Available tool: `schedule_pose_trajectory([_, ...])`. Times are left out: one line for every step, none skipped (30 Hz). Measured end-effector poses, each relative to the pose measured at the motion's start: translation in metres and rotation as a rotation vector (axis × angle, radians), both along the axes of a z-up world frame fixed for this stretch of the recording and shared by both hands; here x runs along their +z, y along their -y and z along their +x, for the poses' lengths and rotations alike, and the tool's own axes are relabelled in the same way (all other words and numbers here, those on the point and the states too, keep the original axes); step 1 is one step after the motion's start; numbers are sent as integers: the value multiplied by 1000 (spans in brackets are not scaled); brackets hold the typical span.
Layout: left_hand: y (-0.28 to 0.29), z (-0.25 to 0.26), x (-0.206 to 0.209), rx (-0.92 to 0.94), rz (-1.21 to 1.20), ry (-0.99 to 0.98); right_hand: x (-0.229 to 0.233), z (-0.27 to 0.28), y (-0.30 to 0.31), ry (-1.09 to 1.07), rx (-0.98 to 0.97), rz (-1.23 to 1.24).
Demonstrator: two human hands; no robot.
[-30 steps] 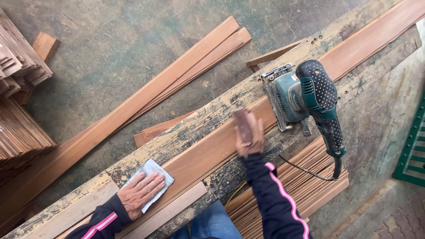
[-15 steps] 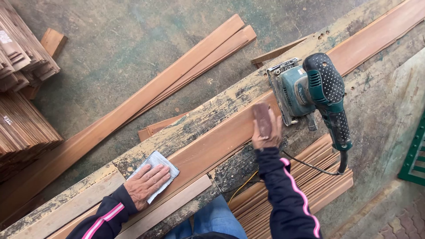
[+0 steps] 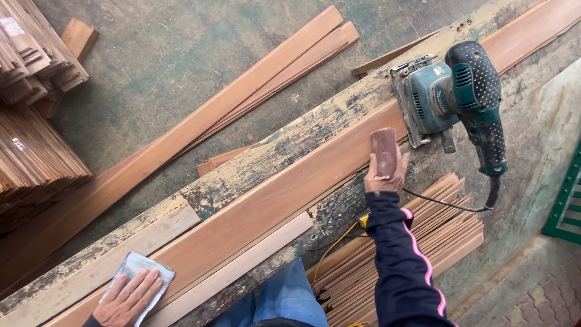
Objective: Sand wooden planks using an electric sander and a sanding block.
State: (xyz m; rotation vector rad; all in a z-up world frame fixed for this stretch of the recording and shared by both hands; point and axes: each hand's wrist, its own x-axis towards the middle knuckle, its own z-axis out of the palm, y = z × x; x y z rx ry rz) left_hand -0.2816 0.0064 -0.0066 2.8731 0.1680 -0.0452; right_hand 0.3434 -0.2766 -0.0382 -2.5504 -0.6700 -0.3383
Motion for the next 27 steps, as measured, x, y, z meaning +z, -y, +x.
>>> schedule_pose_trajectory([-1, 5, 2, 8, -3, 1, 4, -16, -10, 1, 8, -3])
schedule_pose_trajectory([-3, 8, 4, 0, -46, 48, 7, -33, -21, -63, -32, 48])
schedule_pose_trajectory([-6, 11, 6, -5, -87, 94, 9, -50, -33, -129, -69, 101])
schedule_pose_trajectory([-7, 11, 8, 5, -88, 94, 17, -99, -53, -130, -59, 98])
schedule_pose_trajectory([-6, 9, 12, -15, -124, 31, 25, -149, -72, -169, 178, 159])
schedule_pose_trajectory([-5, 8, 17, -33, -160, -33, 33, -199, -88, -207, 414, 220])
schedule_pose_trajectory([-6, 7, 15, -37, -159, -30, 37, -240, -92, -203, 411, 221])
schedule_pose_trajectory([-7, 8, 14, -45, -157, -19, 41, -280, -96, -293, 605, 160])
schedule_pose_trajectory([-10, 8, 14, -54, -148, -9, 44, -322, -103, -381, 798, 102])
schedule_pose_trajectory([-13, 11, 15, -59, -139, -8, 33, -320, -98, -376, 795, 110])
schedule_pose_trajectory([-11, 9, 17, -62, -149, -26, 20, -321, -93, -230, 858, -35])
schedule_pose_trajectory([-11, 6, 17, -65, -159, -44, 6, -323, -88, -81, 914, -178])
schedule_pose_trajectory([-10, 5, 18, -60, -158, -48, 3, -282, -91, -84, 919, -175])
schedule_pose_trajectory([-10, 4, 19, -56, -161, -36, 5, -242, -90, -273, 553, -37])
schedule_pose_trajectory([-10, 6, 19, -54, -163, -19, 11, -202, -83, -450, 181, 93])
schedule_pose_trajectory([-10, 3, 18, -51, -162, -18, -3, -179, -72, -450, 185, 93])
schedule_pose_trajectory([-10, 2, 18, -52, -157, -2, -16, -153, -61, -162, 159, -38])
schedule_pose_trajectory([-11, 2, 18, -53, -152, 14, -28, -127, -51, 124, 139, -163])
schedule_pose_trajectory([-11, 0, 16, -47, -153, 20, -10, -171, -70, 130, 145, -164])
schedule_pose_trajectory([-11, 0, 15, -50, -158, 4, 8, -215, -89, -149, 61, -2])
schedule_pose_trajectory([-14, 0, 14, -52, -157, -11, 24, -258, -110, -436, -11, 165])
schedule_pose_trajectory([-17, 0, 14, -43, -153, -5, 31, -304, -116, -431, -1, 167])
schedule_pose_trajectory([-13, -3, 14, -54, -163, -24, 38, -355, -114, -372, 411, 99])
schedule_pose_trajectory([-9, -6, 13, -64, -173, -44, 44, -405, -111, -311, 823, 27])
schedule_pose_trajectory([-11, -5, 14, -61, -172, -42, 39, -406, -103, -309, 826, 26])
schedule_pose_trajectory([-13, -3, 16, -64, -176, 12, 35, -406, -95, -191, 879, -33])
schedule_pose_trajectory([-15, -2, 18, -66, -178, 63, 31, -407, -87, -73, 931, -90])
